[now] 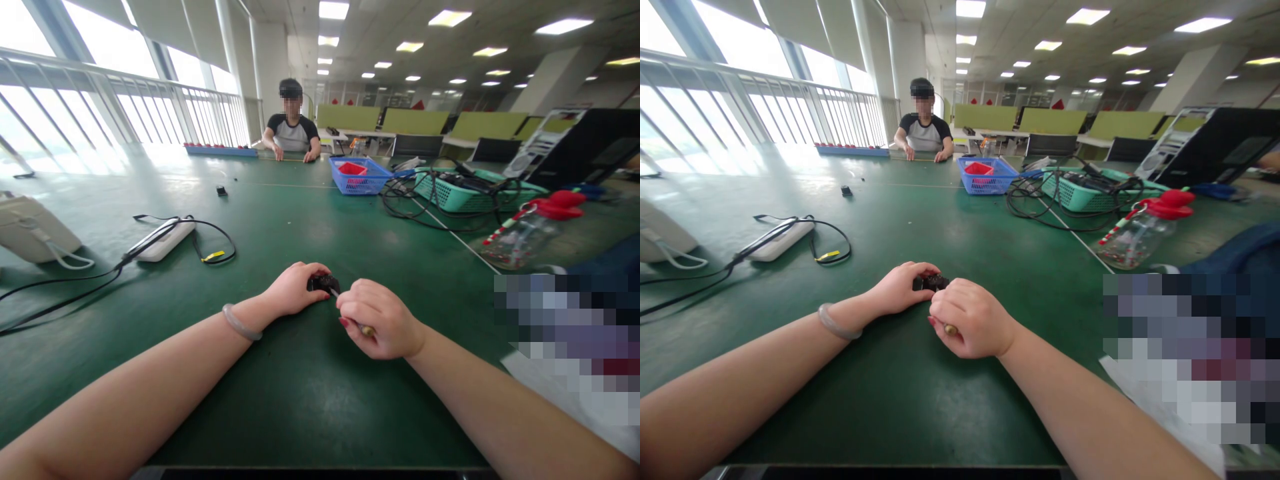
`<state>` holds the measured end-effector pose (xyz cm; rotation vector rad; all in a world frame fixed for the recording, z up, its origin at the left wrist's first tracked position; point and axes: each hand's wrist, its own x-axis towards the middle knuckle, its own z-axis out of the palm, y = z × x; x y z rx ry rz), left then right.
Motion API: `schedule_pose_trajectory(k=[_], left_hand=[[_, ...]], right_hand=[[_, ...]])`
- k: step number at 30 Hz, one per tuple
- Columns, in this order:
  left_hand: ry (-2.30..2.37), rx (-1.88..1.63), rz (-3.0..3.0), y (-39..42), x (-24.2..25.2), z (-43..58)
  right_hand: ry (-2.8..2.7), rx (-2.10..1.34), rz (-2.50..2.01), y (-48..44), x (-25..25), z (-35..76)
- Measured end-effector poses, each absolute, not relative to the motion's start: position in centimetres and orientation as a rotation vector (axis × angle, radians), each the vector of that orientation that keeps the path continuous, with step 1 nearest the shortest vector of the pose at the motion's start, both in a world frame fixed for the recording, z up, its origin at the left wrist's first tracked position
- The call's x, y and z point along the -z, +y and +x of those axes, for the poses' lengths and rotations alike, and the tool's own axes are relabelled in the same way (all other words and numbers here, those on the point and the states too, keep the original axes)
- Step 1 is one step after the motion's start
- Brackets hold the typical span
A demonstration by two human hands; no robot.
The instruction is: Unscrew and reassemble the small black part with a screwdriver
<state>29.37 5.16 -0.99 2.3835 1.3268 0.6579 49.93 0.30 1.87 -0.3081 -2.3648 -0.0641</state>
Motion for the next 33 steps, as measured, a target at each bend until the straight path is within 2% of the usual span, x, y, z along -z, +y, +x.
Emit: schedule_pose_trajectory(k=[5,11,33], left_hand=[[1.325,-0.673,2.380,5.17,1.11,29.39],[1.332,-0.664,2.375,5.09,0.96,29.45],[1.300,-0.679,2.404,5.38,1.36,29.19]], right_hand=[[-2.518,0.289,-0.170,0.06,-2.15,49.49],[-2.553,0.340,-0.141,0.04,-2.01,49.45],[-2.253,-0.006,-0.300,0.86,-1.36,50.30]])
